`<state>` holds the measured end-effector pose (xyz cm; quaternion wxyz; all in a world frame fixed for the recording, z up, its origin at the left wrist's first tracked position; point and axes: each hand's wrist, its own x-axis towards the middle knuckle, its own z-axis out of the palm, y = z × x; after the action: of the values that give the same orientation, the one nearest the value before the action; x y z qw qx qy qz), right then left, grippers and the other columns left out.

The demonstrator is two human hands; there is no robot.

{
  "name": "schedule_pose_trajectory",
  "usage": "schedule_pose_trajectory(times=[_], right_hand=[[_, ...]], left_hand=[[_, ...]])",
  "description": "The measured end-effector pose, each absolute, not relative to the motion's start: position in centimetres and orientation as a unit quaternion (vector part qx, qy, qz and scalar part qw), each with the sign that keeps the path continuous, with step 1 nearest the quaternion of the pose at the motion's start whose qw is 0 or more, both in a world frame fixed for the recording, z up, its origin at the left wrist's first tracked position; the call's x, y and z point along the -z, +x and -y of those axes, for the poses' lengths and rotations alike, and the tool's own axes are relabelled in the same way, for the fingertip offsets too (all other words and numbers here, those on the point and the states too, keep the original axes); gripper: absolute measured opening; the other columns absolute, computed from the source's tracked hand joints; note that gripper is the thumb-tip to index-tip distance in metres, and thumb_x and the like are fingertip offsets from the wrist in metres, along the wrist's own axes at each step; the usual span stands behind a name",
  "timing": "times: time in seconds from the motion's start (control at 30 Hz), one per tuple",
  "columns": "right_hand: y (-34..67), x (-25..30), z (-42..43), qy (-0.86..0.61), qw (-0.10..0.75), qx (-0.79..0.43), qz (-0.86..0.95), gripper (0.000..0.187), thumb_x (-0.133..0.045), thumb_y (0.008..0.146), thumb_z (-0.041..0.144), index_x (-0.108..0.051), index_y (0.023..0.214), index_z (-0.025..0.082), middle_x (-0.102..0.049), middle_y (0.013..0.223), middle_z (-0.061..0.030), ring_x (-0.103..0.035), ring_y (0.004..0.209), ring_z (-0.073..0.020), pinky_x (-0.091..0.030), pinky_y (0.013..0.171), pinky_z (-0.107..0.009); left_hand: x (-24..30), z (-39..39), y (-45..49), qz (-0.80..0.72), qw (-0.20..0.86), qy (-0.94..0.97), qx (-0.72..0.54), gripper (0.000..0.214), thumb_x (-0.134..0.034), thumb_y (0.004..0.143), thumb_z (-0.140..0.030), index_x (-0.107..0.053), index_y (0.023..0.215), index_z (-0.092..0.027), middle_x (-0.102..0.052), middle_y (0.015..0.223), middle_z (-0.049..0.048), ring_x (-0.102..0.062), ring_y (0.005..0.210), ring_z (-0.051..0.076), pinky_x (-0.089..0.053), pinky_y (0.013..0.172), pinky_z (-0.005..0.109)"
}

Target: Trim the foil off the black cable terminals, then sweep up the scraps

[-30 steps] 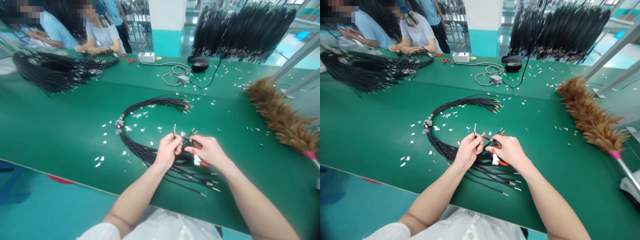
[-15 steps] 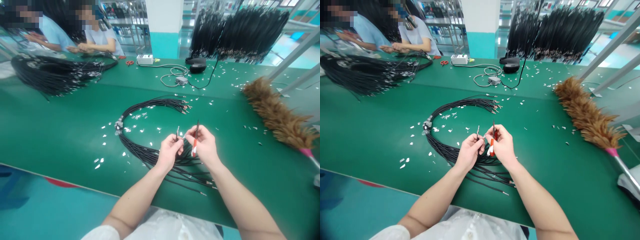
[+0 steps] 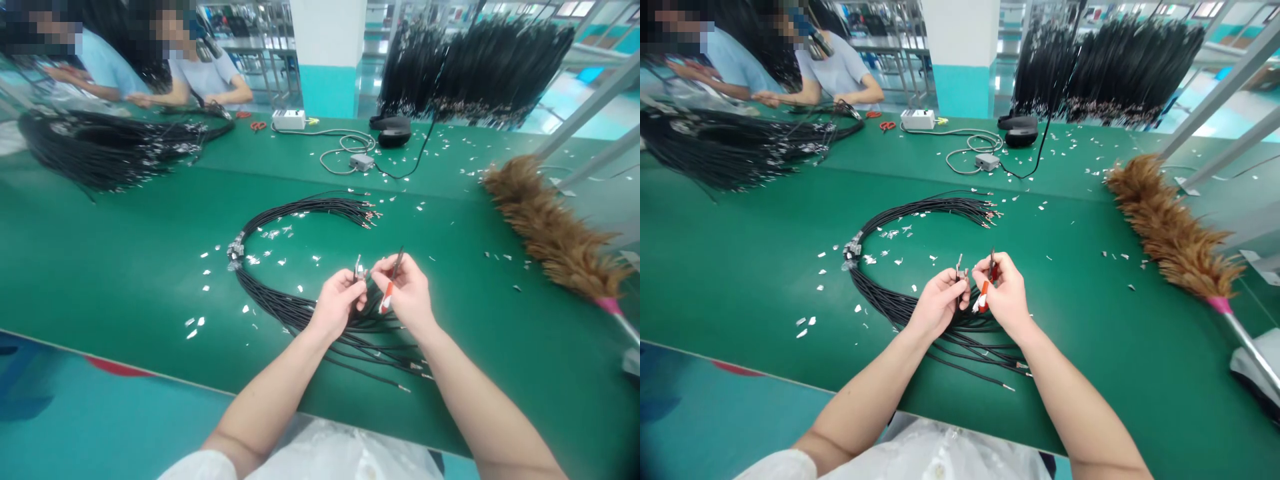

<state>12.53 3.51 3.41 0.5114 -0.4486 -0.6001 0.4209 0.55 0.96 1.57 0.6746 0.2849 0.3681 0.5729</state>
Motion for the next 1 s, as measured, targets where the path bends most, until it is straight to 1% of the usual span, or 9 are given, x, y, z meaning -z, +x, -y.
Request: schedule_pose_trajectory(times=[0.23, 0.4, 0.47, 0.6, 0.7, 0.8, 0.87, 0.93, 1.0], right_hand=[[12.0, -3.6, -2.0, -0.507, 0.441, -0.254, 0.695, 0.01, -0.057, 0.072, 0.017, -0.049, 0.075, 0.021, -0.055, 0.072, 0.0005, -0.051, 0.065, -0.013, -0.042, 0.063, -0.026], [12.5, -3.0, -3.2, -0.48, 0.482, -0.348, 0.646, 0.01, -0.054, 0.074, 0.017, -0.045, 0.074, 0.021, -0.052, 0.069, 0.0025, -0.05, 0.062, -0.0112, -0.042, 0.062, -0.025], [12.7, -2.8, -3.6, -0.481, 0.494, -0.395, 0.608, 0.014, -0.058, 0.071, 0.019, -0.045, 0.074, 0.02, -0.052, 0.068, 0.0029, -0.05, 0.061, -0.011, -0.042, 0.062, -0.025], [12.5, -3.0, -3.5, -0.437, 0.471, -0.521, 0.561, 0.021, -0.067, 0.064, 0.025, -0.048, 0.071, 0.02, -0.055, 0.068, 0.0023, -0.053, 0.065, -0.0121, -0.044, 0.067, -0.027], [11.8, -3.1, -2.9, -0.416, 0.459, -0.564, 0.546, 0.026, -0.072, 0.06, 0.027, -0.05, 0.072, 0.019, -0.055, 0.07, 0.0023, -0.053, 0.066, -0.0116, -0.043, 0.067, -0.026], [11.4, -3.0, -2.7, -0.421, 0.455, -0.563, 0.546, 0.026, -0.072, 0.06, 0.027, -0.049, 0.07, 0.019, -0.052, 0.067, 0.0037, -0.049, 0.062, -0.0102, -0.041, 0.062, -0.024], [11.4, -2.8, -2.7, -0.419, 0.437, -0.563, 0.563, 0.025, -0.071, 0.061, 0.027, -0.048, 0.069, 0.019, -0.051, 0.065, 0.004, -0.049, 0.06, -0.0104, -0.04, 0.061, -0.025], [11.6, -2.5, -2.7, -0.417, 0.418, -0.559, 0.581, 0.024, -0.07, 0.062, 0.025, -0.047, 0.069, 0.019, -0.051, 0.064, 0.0042, -0.048, 0.06, -0.0105, -0.04, 0.059, -0.024], [11.8, -2.3, -2.6, -0.418, 0.409, -0.555, 0.591, 0.024, -0.069, 0.063, 0.023, -0.046, 0.069, 0.019, -0.05, 0.063, 0.0048, -0.047, 0.058, -0.0101, -0.038, 0.058, -0.024]], left_hand=[[-0.8, -0.8, 0.8, -0.433, 0.553, 0.351, -0.619, 0.02, -0.068, 0.066, -0.025, -0.051, 0.068, -0.015, -0.053, 0.061, -0.0041, -0.047, 0.049, 0.005, -0.038, 0.05, 0.019], [-1.4, -0.4, 0.5, -0.395, 0.625, 0.336, -0.584, 0.016, -0.064, 0.07, -0.026, -0.053, 0.072, -0.015, -0.052, 0.06, -0.0028, -0.047, 0.049, 0.007, -0.038, 0.047, 0.021], [-1.6, -0.4, 0.4, -0.373, 0.647, 0.335, -0.574, 0.014, -0.063, 0.071, -0.026, -0.055, 0.073, -0.015, -0.053, 0.062, -0.0013, -0.049, 0.054, 0.008, -0.04, 0.052, 0.022], [-1.8, -0.7, 0.2, -0.395, 0.57, 0.348, -0.63, 0.009, -0.065, 0.069, -0.021, -0.058, 0.069, -0.015, -0.054, 0.078, 0.001, -0.051, 0.078, 0.011, -0.041, 0.075, 0.023], [-1.9, -1.0, -0.1, -0.399, 0.545, 0.366, -0.641, 0.01, -0.067, 0.067, -0.021, -0.059, 0.066, -0.016, -0.053, 0.082, 0.0013, -0.05, 0.084, 0.012, -0.04, 0.078, 0.023], [-2.2, -1.1, -0.3, -0.395, 0.547, 0.347, -0.652, 0.01, -0.065, 0.07, -0.025, -0.06, 0.069, -0.016, -0.054, 0.076, 0.0002, -0.051, 0.074, 0.01, -0.041, 0.071, 0.022], [-2.4, -1.1, -0.5, -0.392, 0.559, 0.317, -0.659, 0.013, -0.061, 0.073, -0.029, -0.058, 0.073, -0.016, -0.051, 0.066, -0.002, -0.047, 0.057, 0.006, -0.039, 0.055, 0.02], [-2.5, -1.1, -0.6, -0.393, 0.582, 0.301, -0.644, 0.016, -0.062, 0.073, -0.031, -0.057, 0.076, -0.016, -0.045, 0.057, -0.0048, -0.036, 0.043, 0.003, -0.028, 0.041, 0.017], [-2.6, -1.0, -0.6, -0.409, 0.597, 0.303, -0.62, 0.019, -0.065, 0.069, -0.031, -0.057, 0.077, -0.015, -0.042, 0.053, -0.0062, -0.028, 0.037, 0.001, -0.018, 0.036, 0.016]])
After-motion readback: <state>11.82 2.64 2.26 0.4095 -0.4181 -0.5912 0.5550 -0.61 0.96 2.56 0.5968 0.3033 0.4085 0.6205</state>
